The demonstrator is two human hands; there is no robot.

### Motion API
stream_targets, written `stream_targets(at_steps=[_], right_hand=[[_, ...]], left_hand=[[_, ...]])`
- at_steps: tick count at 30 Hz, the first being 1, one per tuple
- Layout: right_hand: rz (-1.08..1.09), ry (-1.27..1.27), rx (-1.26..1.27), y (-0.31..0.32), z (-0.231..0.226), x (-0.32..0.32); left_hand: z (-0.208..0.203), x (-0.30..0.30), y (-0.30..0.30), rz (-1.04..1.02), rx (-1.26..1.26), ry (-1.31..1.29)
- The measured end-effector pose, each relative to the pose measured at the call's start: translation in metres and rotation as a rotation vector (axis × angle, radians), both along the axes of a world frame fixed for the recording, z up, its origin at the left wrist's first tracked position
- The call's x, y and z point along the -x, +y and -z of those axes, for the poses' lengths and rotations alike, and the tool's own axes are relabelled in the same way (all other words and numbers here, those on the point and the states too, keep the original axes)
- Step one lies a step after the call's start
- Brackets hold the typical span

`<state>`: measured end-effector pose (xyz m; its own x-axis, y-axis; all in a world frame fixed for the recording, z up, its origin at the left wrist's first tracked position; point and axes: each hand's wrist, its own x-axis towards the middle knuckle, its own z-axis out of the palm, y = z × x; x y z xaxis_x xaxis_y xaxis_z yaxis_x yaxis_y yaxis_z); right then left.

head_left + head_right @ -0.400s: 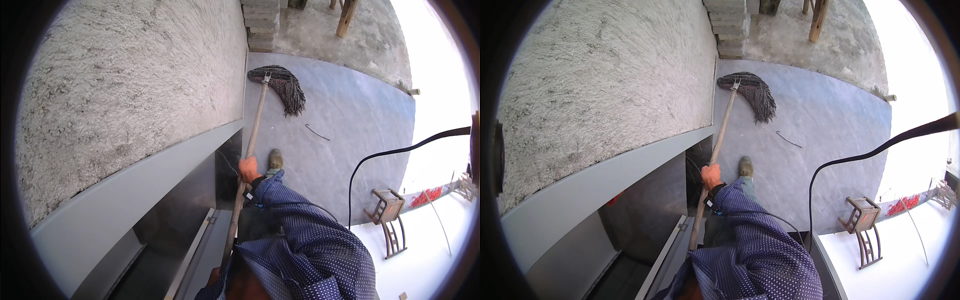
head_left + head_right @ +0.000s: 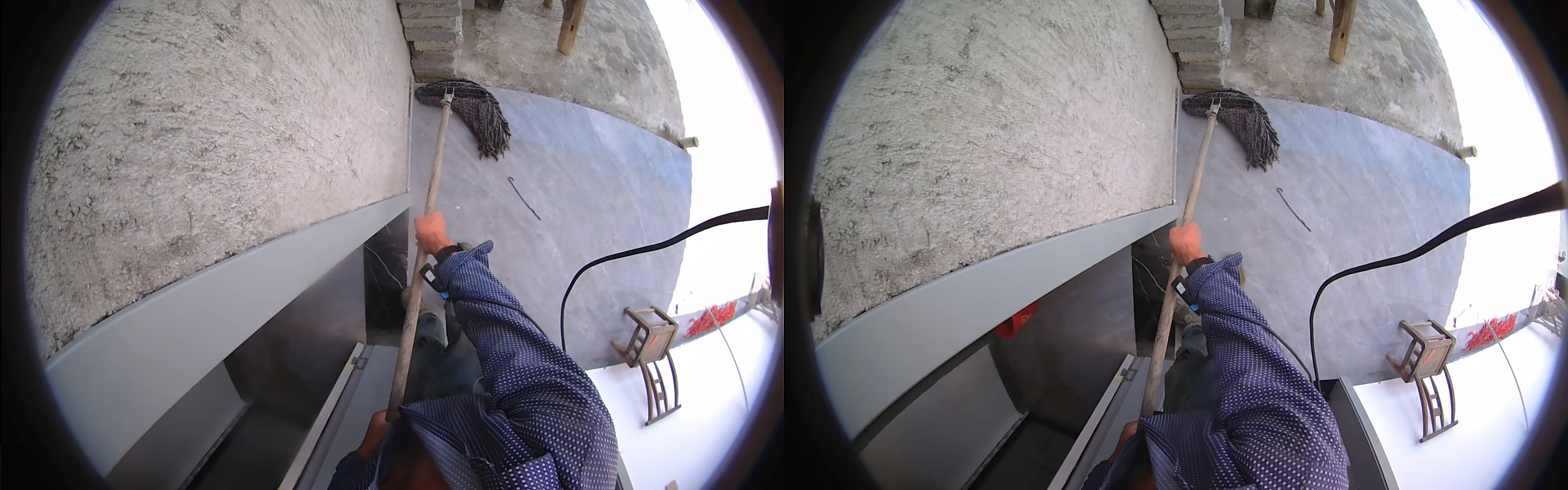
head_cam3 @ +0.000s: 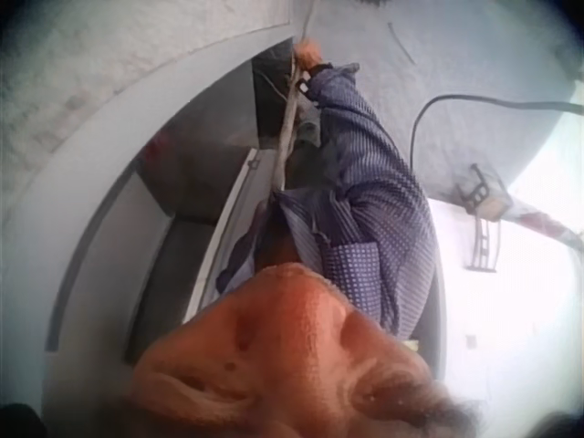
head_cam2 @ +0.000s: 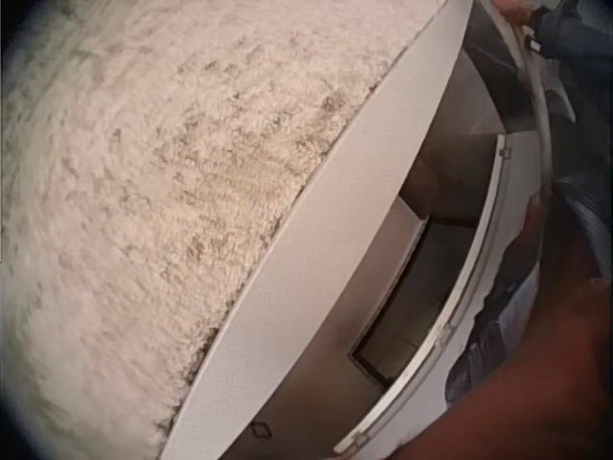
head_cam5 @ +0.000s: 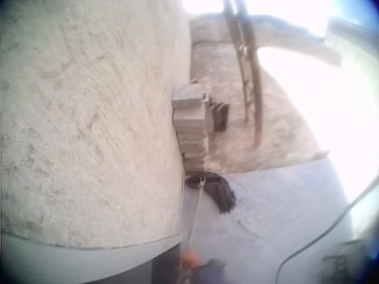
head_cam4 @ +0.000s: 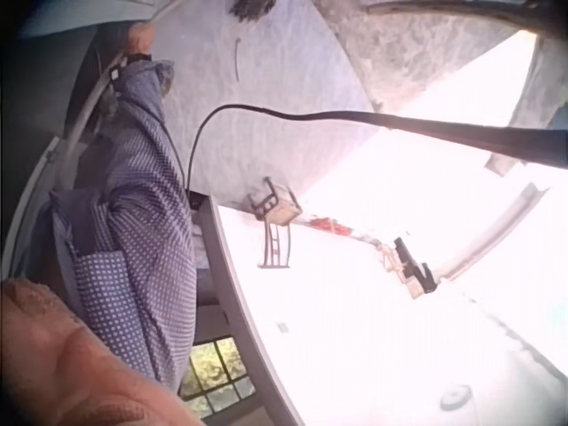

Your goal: The person mops a tiled floor in a bathroom and a hallway using a mop and then flushes a squat toilet.

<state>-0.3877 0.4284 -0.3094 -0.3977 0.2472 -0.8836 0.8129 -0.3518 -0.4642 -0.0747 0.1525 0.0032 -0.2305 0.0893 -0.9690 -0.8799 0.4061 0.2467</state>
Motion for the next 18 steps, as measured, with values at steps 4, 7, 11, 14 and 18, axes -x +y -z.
stream_targets(at_steps=[4,7,11,14,18], right_hand=[[0.019,0.143,0.051,0.008,0.001,-0.008],[-0.115,0.147,-0.285,-0.034,0.006,-0.052],[-0.053,-0.017,-0.226,-0.091,-0.033,-0.126],[-0.111,-0.054,-0.246,-0.106,-0.06,-0.151],[-0.102,-0.011,-0.222,-0.088,-0.052,-0.132]], left_hand=[[-0.004,0.009,0.007,0.101,0.082,0.068],[-0.022,-0.007,-0.018,0.151,0.175,0.067],[-0.071,-0.027,-0.045,0.238,0.338,-0.033],[-0.084,-0.021,-0.043,0.294,0.419,-0.08],[-0.091,-0.01,-0.027,0.363,0.467,-0.106]])
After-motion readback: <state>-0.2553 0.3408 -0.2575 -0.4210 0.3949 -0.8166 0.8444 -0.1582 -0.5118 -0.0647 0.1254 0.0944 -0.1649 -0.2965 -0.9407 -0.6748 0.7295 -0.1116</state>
